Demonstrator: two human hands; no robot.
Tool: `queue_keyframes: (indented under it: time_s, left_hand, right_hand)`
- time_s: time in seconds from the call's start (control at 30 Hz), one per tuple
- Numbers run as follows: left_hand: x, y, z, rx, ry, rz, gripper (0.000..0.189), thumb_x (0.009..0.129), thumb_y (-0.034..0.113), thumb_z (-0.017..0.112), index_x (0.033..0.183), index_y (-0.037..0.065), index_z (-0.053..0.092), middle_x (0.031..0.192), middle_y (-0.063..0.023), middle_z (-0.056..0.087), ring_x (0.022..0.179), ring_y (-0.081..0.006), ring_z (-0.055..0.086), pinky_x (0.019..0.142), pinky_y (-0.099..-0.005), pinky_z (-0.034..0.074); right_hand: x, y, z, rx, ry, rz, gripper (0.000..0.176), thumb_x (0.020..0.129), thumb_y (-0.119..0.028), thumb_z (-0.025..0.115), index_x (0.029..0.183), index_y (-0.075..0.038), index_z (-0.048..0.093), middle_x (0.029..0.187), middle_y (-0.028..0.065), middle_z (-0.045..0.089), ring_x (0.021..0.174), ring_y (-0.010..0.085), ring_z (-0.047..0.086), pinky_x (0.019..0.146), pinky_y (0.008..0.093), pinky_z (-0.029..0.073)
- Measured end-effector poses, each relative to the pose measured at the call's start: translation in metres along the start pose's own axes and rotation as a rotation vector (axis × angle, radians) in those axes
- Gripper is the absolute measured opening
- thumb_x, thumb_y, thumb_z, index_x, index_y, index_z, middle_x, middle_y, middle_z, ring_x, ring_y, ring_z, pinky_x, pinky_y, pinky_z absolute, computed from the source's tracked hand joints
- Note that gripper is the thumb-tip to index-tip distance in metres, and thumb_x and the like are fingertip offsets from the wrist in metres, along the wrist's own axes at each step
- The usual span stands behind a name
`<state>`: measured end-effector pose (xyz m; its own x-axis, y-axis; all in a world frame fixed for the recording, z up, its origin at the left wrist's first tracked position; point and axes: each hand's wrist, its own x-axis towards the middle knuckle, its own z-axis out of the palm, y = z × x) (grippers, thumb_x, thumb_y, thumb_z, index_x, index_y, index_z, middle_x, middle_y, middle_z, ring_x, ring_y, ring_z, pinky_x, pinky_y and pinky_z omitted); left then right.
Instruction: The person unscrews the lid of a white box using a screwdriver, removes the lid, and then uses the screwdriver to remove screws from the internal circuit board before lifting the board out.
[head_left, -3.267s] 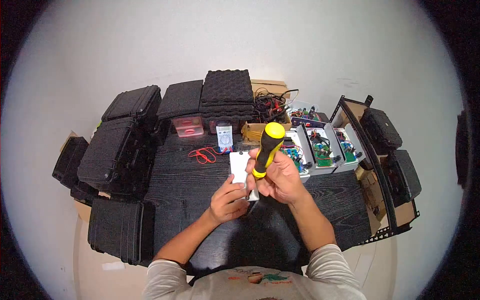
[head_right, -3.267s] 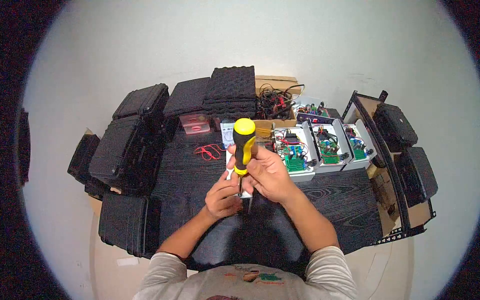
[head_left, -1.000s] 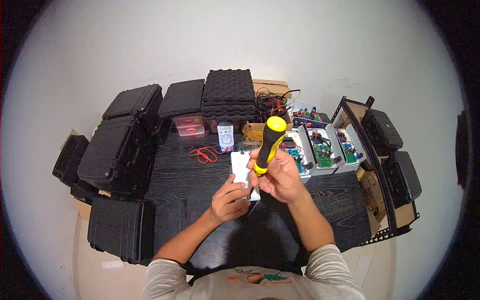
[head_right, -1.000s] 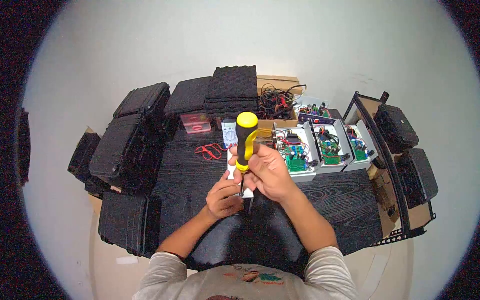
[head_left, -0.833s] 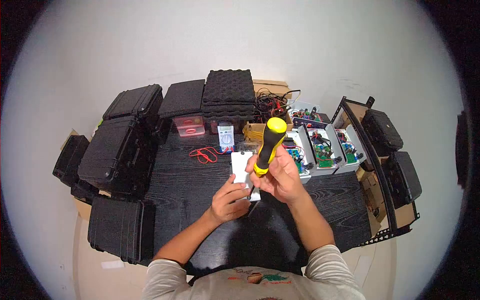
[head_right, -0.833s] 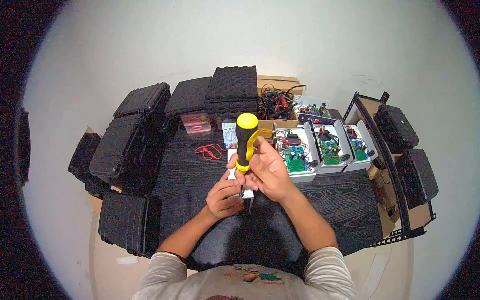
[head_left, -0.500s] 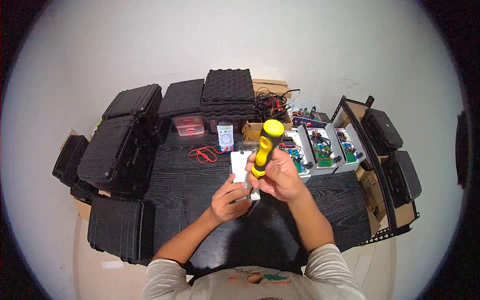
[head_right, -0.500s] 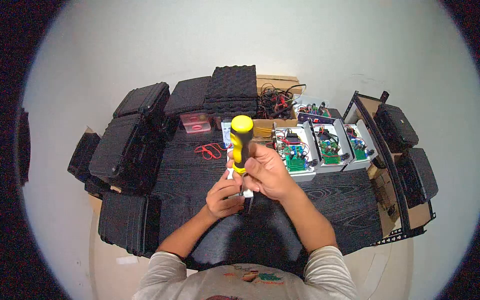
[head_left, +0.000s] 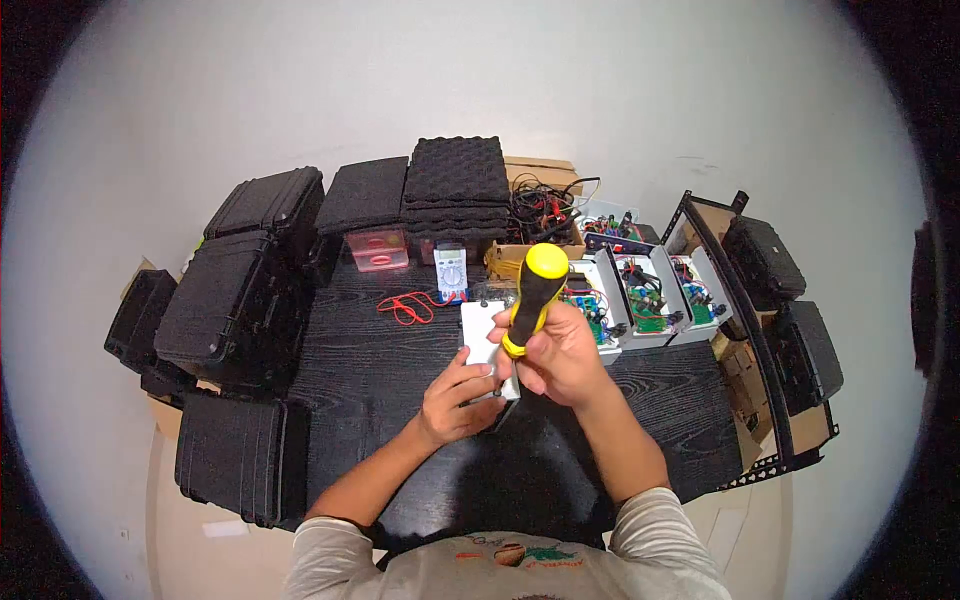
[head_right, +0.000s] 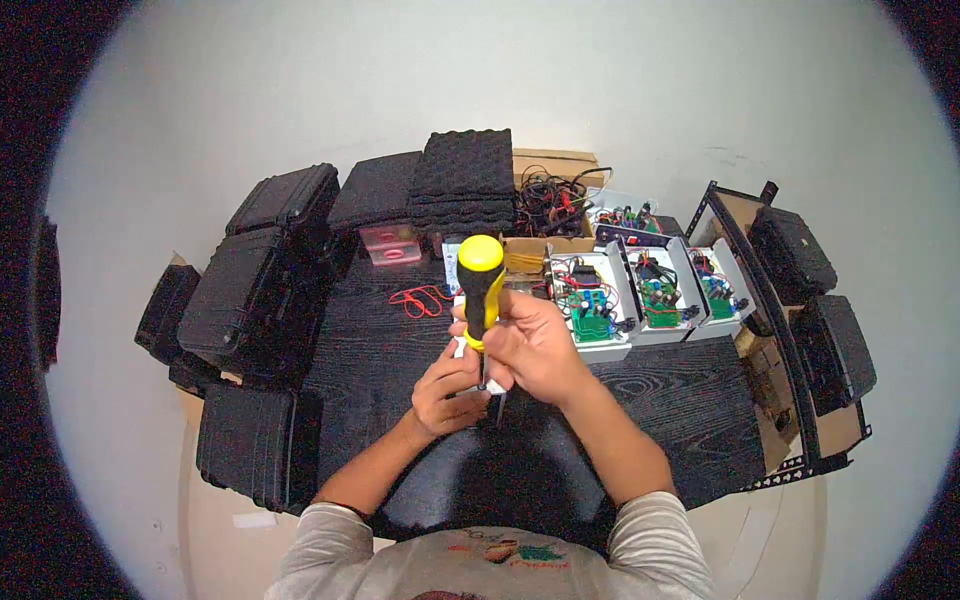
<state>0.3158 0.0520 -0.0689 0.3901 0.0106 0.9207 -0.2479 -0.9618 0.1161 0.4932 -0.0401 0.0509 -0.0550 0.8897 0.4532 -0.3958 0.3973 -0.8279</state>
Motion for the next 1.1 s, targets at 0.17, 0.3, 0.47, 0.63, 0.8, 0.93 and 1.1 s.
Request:
queue_keyframes:
  time_s: [0.17, 0.3, 0.47, 0.63, 0.8, 0.93, 1.1]
  left_hand:
    - [-0.003, -0.004, 0.002, -0.015, -0.021, 0.008, 0.032, 0.068, 0.011, 0.085, 0.100, 0.013, 0.081, 0.116, -0.0084, 0.073, 0.116, -0.0297, 0.067, 0.114, -0.0606, 0.042]
    - [-0.001, -0.001, 0.000, 0.051, -0.029, 0.019, 0.032, 0.068, 0.012, 0.086, 0.100, 0.014, 0.081, 0.116, -0.0080, 0.073, 0.117, -0.0289, 0.066, 0.114, -0.0604, 0.043]
    - [0.004, 0.002, -0.002, 0.080, -0.053, 0.014, 0.033, 0.065, 0.012, 0.086, 0.097, 0.013, 0.081, 0.112, -0.0086, 0.072, 0.114, -0.0329, 0.067, 0.111, -0.0667, 0.042]
    - [0.006, 0.004, -0.005, 0.097, -0.061, 0.009, 0.032, 0.069, 0.011, 0.086, 0.100, 0.015, 0.081, 0.115, -0.0063, 0.073, 0.115, -0.0282, 0.067, 0.111, -0.0603, 0.046]
    - [0.001, 0.002, -0.003, 0.074, -0.070, 0.021, 0.039, 0.064, 0.015, 0.085, 0.103, 0.013, 0.082, 0.116, -0.0084, 0.069, 0.118, -0.0353, 0.067, 0.113, -0.0686, 0.038]
    - [0.005, 0.003, -0.006, 0.118, -0.082, 0.030, 0.038, 0.067, 0.012, 0.086, 0.104, 0.016, 0.080, 0.120, -0.0062, 0.072, 0.115, -0.0288, 0.067, 0.110, -0.0611, 0.046]
    - [0.001, 0.000, -0.004, 0.144, -0.085, 0.041, 0.038, 0.068, 0.013, 0.086, 0.106, 0.016, 0.080, 0.122, -0.0061, 0.071, 0.117, -0.0289, 0.066, 0.112, -0.0615, 0.045]
  right_hand:
    - [0.008, -0.010, 0.003, 0.181, -0.066, 0.059, 0.062, 0.102, -0.046, 0.063, 0.144, -0.005, 0.043, 0.103, 0.0182, 0.069, 0.069, 0.0148, 0.065, 0.045, 0.0183, 0.038]
    - [0.007, -0.001, 0.007, 0.091, -0.042, -0.066, 0.061, 0.100, -0.044, 0.066, 0.141, -0.003, 0.045, 0.104, 0.0179, 0.069, 0.067, 0.0146, 0.065, 0.044, 0.0181, 0.038]
    - [0.003, 0.002, 0.004, -0.010, 0.050, -0.036, 0.059, 0.102, -0.041, 0.064, 0.140, 0.000, 0.046, 0.107, 0.0184, 0.069, 0.066, 0.0174, 0.067, 0.043, 0.0191, 0.041]
    - [0.007, -0.002, 0.003, 0.212, -0.004, -0.040, 0.046, 0.107, -0.036, 0.056, 0.139, -0.004, 0.044, 0.113, 0.0157, 0.068, 0.075, 0.0157, 0.068, 0.048, 0.0208, 0.046]
    - [0.004, 0.001, -0.002, -0.070, -0.028, -0.111, 0.053, 0.103, -0.039, 0.063, 0.136, -0.001, 0.048, 0.106, 0.0137, 0.068, 0.073, 0.0163, 0.068, 0.048, 0.0213, 0.046]
    - [0.004, -0.008, 0.006, 0.016, 0.050, -0.016, 0.058, 0.100, -0.046, 0.066, 0.129, 0.003, 0.056, 0.100, 0.0142, 0.067, 0.072, 0.0200, 0.070, 0.045, 0.0209, 0.045]
    - [0.006, -0.008, 0.006, -0.131, 0.052, -0.174, 0.057, 0.098, -0.042, 0.070, 0.129, 0.004, 0.057, 0.108, 0.0146, 0.066, 0.074, 0.0217, 0.070, 0.047, 0.0215, 0.047]
